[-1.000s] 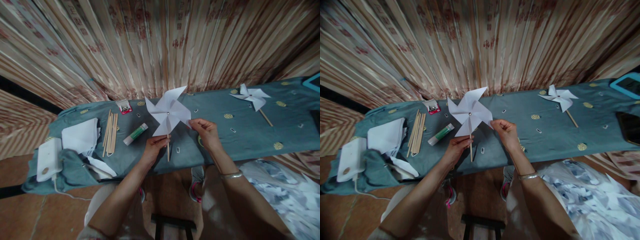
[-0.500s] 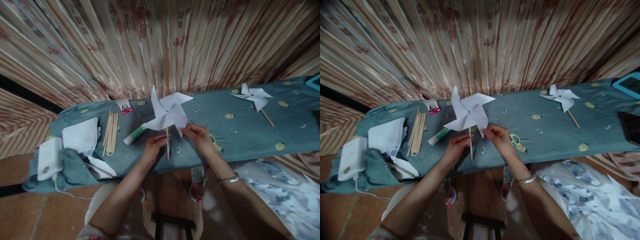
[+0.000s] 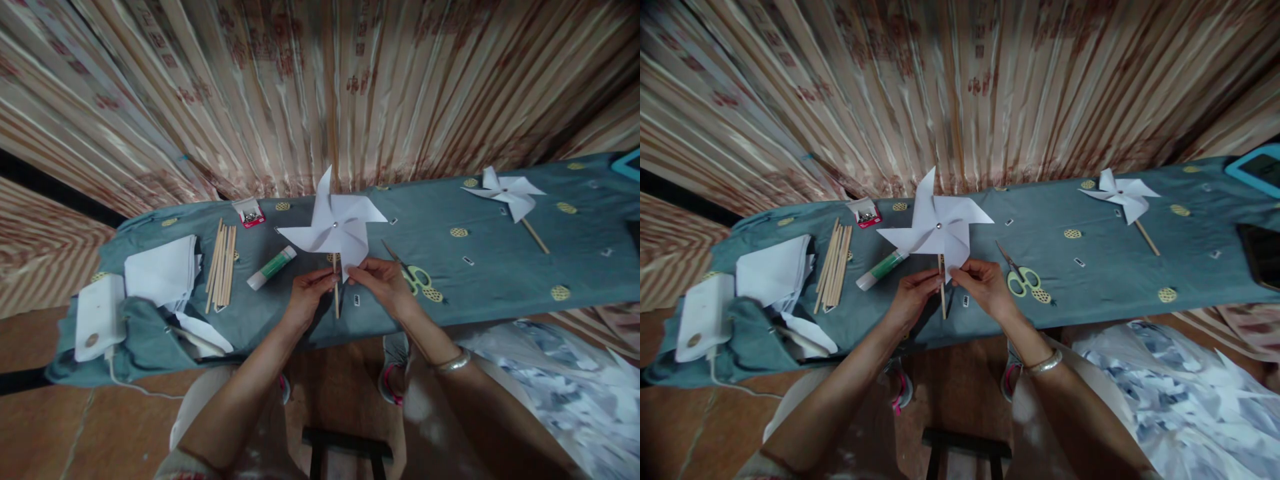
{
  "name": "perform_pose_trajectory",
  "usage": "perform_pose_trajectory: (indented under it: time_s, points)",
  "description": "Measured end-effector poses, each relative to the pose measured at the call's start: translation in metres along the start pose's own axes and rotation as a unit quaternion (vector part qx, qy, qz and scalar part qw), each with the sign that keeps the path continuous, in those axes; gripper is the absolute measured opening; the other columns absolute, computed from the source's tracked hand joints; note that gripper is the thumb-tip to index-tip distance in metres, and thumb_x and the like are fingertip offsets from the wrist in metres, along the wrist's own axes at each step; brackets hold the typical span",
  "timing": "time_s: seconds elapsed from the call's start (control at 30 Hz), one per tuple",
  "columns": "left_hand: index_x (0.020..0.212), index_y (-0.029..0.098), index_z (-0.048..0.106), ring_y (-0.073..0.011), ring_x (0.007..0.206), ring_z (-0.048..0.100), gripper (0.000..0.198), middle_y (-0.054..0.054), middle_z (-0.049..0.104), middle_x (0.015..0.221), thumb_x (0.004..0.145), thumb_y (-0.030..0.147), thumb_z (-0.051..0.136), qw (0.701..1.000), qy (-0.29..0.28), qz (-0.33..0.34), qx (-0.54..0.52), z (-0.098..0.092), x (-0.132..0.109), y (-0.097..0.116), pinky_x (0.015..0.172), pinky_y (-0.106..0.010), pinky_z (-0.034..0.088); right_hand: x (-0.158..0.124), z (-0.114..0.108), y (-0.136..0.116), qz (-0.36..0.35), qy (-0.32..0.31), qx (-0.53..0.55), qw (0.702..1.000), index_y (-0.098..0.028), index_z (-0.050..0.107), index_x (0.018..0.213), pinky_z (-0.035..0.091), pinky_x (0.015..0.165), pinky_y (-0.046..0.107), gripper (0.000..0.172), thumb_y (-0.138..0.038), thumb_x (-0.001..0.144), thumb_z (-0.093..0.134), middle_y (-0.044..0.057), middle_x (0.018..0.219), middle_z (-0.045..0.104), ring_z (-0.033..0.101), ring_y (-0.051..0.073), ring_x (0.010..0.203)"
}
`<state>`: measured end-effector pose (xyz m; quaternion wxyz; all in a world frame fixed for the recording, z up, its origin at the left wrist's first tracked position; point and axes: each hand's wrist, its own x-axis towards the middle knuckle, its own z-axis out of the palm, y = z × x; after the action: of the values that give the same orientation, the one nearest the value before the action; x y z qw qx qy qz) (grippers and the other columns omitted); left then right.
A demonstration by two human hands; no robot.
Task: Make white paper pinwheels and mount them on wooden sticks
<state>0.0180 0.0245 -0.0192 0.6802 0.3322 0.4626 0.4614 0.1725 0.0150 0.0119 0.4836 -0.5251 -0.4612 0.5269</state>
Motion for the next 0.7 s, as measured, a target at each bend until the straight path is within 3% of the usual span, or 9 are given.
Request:
perform_pose_trajectory:
  time_s: [0.37,0.7]
  points:
    - [0.081,0.014,0.079,-0.0104,0.061,0.053,0.031,-0.003,0.070,0.067,0.056,0.032,0.085,1.000,-0.023,0.002,-0.017,0.002,0.000,-0.001,0.064,-0.023,0.041,-0.002,0.008,0.002,-0.006,-0.027,-0.007,1.000,-0.020,0.068,0.060,0.052,0.065,0.028,0.030,-0.047,0.070,0.073,0.002,0.063,0.072,0.066,0.016,0.063]
    - [0.069,0.014,0.076,-0.0100,0.061,0.051,0.021,0.000,0.067,0.061,0.054,0.027,0.083,1.000,-0.020,0.019,0.000,0.003,0.000,-0.002,0.065,-0.023,0.038,-0.001,0.014,0.003,-0.017,-0.029,-0.026,0.999,-0.018,0.070,0.062,0.053,0.058,0.027,0.030,-0.047,0.070,0.073,0.004,0.063,0.073,0.068,0.017,0.061]
